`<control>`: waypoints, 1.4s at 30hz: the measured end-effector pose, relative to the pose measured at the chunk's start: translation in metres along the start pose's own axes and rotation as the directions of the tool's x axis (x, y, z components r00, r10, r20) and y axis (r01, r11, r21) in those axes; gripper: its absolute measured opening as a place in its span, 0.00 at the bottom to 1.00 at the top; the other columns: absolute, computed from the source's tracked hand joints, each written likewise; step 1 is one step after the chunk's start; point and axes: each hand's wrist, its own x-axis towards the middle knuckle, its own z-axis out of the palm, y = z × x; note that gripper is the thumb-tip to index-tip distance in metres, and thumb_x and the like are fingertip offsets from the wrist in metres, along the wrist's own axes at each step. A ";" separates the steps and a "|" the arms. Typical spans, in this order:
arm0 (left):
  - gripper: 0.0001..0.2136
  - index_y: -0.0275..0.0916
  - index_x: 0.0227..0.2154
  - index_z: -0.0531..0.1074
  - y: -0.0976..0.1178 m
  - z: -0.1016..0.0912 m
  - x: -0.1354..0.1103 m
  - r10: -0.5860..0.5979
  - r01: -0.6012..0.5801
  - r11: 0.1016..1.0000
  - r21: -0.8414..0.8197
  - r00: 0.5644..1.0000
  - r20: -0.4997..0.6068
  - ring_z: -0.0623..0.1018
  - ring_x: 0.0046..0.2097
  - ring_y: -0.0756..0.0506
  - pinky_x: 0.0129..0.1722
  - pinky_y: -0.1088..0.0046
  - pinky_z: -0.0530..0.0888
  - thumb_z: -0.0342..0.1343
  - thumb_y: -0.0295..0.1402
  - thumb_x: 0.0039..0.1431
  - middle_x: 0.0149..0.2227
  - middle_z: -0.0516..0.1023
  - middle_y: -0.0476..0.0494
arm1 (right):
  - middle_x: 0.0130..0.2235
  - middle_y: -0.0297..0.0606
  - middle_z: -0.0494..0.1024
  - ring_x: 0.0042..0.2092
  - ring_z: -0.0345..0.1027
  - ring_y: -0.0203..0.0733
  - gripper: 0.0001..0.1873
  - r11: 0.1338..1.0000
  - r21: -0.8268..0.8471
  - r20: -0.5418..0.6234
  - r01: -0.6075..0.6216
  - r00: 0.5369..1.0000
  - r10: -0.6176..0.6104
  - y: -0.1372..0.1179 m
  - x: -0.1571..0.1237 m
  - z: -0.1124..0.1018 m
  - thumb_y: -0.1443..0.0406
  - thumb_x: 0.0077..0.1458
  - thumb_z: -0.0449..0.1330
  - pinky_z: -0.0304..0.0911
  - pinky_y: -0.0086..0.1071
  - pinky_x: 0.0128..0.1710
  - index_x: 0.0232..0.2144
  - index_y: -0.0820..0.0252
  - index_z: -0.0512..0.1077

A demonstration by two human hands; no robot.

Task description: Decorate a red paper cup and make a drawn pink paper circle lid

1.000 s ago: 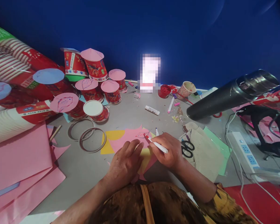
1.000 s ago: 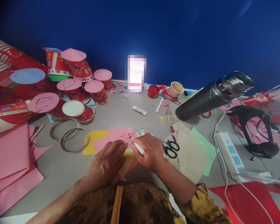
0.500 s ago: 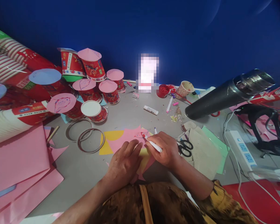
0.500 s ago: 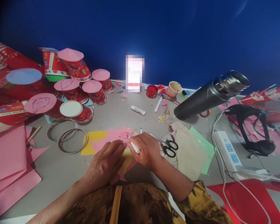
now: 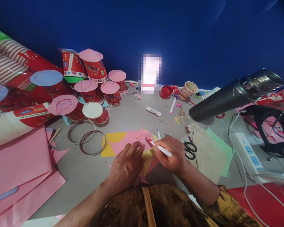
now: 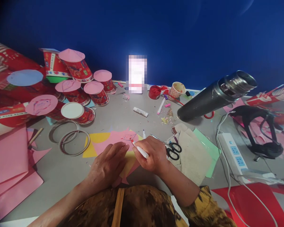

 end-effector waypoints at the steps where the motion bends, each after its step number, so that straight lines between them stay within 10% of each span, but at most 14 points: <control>1: 0.18 0.38 0.58 0.69 0.000 0.000 0.000 0.003 -0.003 1.000 0.000 1.000 -0.001 0.76 0.45 0.39 0.41 0.59 0.81 0.51 0.23 0.67 0.54 0.78 0.35 | 0.30 0.35 0.83 0.30 0.75 0.42 0.04 1.000 0.004 0.010 -0.001 1.000 0.001 0.000 0.000 0.000 0.68 0.66 0.63 0.66 0.36 0.32 0.43 0.54 0.73; 42: 0.19 0.38 0.58 0.68 -0.002 -0.001 0.000 0.031 -0.031 0.999 0.014 0.999 -0.027 0.76 0.45 0.39 0.40 0.59 0.81 0.52 0.23 0.66 0.54 0.78 0.36 | 0.29 0.35 0.82 0.29 0.72 0.43 0.02 0.998 -0.056 0.067 -0.008 0.998 0.011 -0.002 0.001 0.005 0.65 0.67 0.63 0.60 0.36 0.32 0.38 0.55 0.74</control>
